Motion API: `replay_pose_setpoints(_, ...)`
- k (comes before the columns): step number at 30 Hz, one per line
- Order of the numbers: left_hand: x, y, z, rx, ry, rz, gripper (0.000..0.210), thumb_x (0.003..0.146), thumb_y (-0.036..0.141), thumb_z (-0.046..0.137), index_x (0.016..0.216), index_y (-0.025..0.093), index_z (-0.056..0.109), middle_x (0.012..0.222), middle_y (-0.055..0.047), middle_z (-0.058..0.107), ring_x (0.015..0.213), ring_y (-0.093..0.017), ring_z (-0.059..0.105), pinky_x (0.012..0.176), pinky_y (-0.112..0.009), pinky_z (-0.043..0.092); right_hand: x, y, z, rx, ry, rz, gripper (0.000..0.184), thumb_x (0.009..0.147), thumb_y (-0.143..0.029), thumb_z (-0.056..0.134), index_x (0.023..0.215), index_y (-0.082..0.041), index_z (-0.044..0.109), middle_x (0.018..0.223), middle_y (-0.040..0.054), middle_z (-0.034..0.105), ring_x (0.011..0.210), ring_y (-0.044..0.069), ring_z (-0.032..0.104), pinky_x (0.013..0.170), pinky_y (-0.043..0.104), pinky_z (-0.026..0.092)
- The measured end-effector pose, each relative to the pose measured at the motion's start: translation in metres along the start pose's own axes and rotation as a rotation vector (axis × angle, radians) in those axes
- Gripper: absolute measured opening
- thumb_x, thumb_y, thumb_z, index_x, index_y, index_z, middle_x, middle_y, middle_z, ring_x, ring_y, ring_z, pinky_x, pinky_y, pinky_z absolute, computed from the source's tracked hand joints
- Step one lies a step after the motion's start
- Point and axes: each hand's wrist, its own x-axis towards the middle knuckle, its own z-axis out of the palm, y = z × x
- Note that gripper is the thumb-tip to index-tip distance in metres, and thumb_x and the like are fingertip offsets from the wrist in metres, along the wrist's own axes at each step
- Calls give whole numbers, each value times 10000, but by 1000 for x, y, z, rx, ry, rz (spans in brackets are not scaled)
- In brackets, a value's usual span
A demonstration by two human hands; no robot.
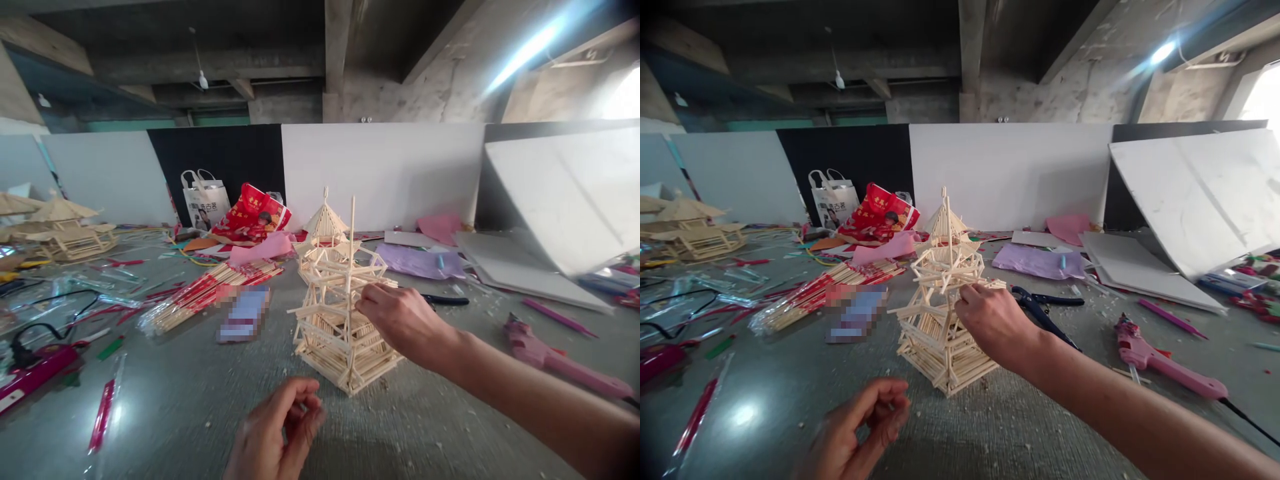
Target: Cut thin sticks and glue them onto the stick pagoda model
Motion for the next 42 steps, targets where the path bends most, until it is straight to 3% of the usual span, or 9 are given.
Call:
replay_pose_setpoints(6,-3,1,4,-20,-20,8,153,813,330,569,951,267,592,759,43,686,611,-84,622,593,-148,487,2,-3,-4,-22,-28,11,183,705,23,498,730,-147,562,786,29,546,651,134,478,455,272,135)
replay_pose_setpoints(25,-8,0,-4,-10,-58,-13,154,819,329,561,954,264,595,757,40,689,639,-85,637,603,-149,498,-1,-10,-3,-51,-46,-12,235,685,53,460,777,-138,562,818,32,554,647,131,503,446,272,185)
replay_pose_setpoints(29,5,15,-16,101,-79,59,129,848,314,525,949,255,579,766,42,687,643,-81,635,605,-151,490,-1,-9,-1,-43,-47,0,204,722,32,465,779,-140,560,828,33,553,672,132,509,464,267,222)
replay_pose_setpoints(33,29,36,-24,190,-13,185,84,854,281,521,899,237,576,731,43,663,607,-74,610,573,-156,467,-1,-9,1,-30,-49,9,184,752,17,475,787,-144,556,837,32,554,669,135,514,473,272,237)
replay_pose_setpoints(36,50,49,-20,229,8,264,87,868,244,502,913,229,574,763,40,647,596,-67,576,579,-173,446,-2,-8,2,-16,-46,10,160,771,-3,486,787,-147,554,828,31,549,673,145,518,478,279,238)
replay_pose_setpoints(42,78,59,-1,292,-24,382,174,873,152,453,988,216,567,882,8,650,783,-122,594,689,-245,443,-2,-7,1,14,-17,30,145,779,-26,492,810,-143,572,814,31,539,639,132,493,481,279,237)
